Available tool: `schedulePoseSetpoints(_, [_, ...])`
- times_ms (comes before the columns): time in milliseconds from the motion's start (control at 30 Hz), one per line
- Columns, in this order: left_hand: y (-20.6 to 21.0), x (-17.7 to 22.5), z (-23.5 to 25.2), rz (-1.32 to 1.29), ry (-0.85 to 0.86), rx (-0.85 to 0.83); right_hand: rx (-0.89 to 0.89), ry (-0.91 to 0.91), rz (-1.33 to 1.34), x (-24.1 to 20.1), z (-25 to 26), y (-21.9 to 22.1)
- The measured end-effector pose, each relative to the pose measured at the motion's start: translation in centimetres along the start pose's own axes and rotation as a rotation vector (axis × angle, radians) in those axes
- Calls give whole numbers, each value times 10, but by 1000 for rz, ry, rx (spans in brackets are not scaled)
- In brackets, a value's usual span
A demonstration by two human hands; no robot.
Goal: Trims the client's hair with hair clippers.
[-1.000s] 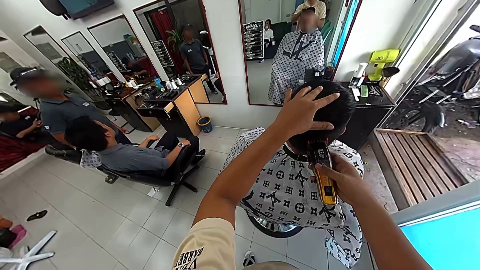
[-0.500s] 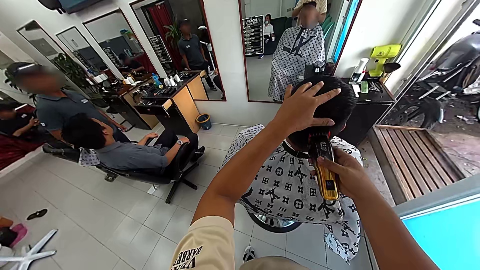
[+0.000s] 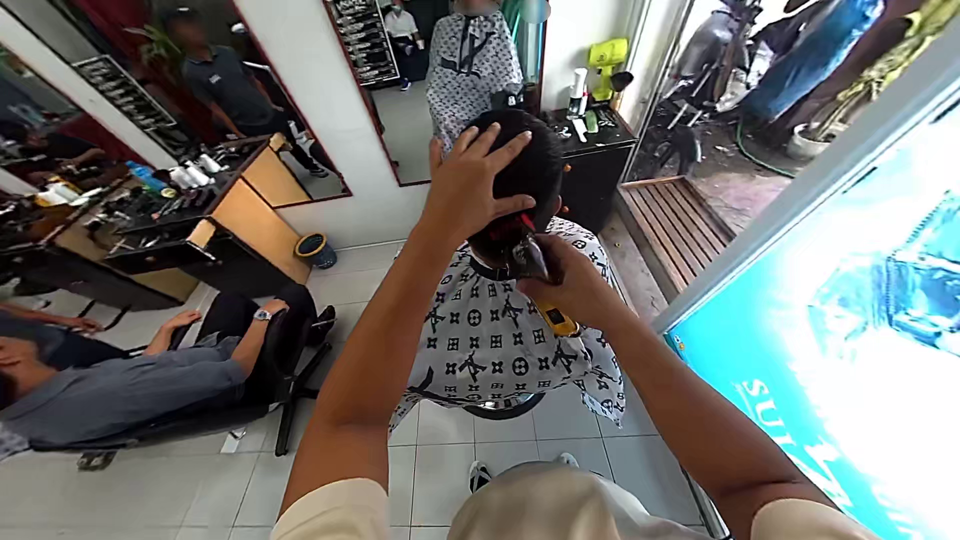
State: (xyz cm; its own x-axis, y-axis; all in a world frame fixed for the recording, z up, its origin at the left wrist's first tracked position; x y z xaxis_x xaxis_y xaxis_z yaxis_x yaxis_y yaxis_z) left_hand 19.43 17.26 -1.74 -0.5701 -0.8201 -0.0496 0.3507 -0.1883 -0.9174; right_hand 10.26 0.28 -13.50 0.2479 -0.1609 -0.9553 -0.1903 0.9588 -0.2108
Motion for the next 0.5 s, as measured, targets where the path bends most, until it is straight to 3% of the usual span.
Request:
schedulePoseSetpoints(67, [-2, 0, 0, -4, -11, -11, -16, 50, -79, 12, -3, -4])
schedulePoseSetpoints(267, [2, 0, -1, 0, -31, -26, -61, 246, 421, 28, -1, -10])
schedulePoseSetpoints(500, [3, 0, -1, 6, -27, -12, -83, 102, 494, 7, 6, -13])
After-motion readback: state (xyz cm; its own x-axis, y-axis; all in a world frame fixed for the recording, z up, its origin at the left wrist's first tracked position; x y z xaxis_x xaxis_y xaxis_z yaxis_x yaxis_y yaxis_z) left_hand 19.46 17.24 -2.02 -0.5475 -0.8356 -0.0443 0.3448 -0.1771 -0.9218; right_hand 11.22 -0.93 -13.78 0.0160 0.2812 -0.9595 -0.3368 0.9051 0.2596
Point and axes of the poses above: each hand's wrist, its own z-axis towards the middle knuckle, its own y-axis out of the palm, x = y × z, the point moved 2 cm from there along z, towards the middle knuckle, and after that the axes turned 5 degrees about z, right-handed, at the moved point
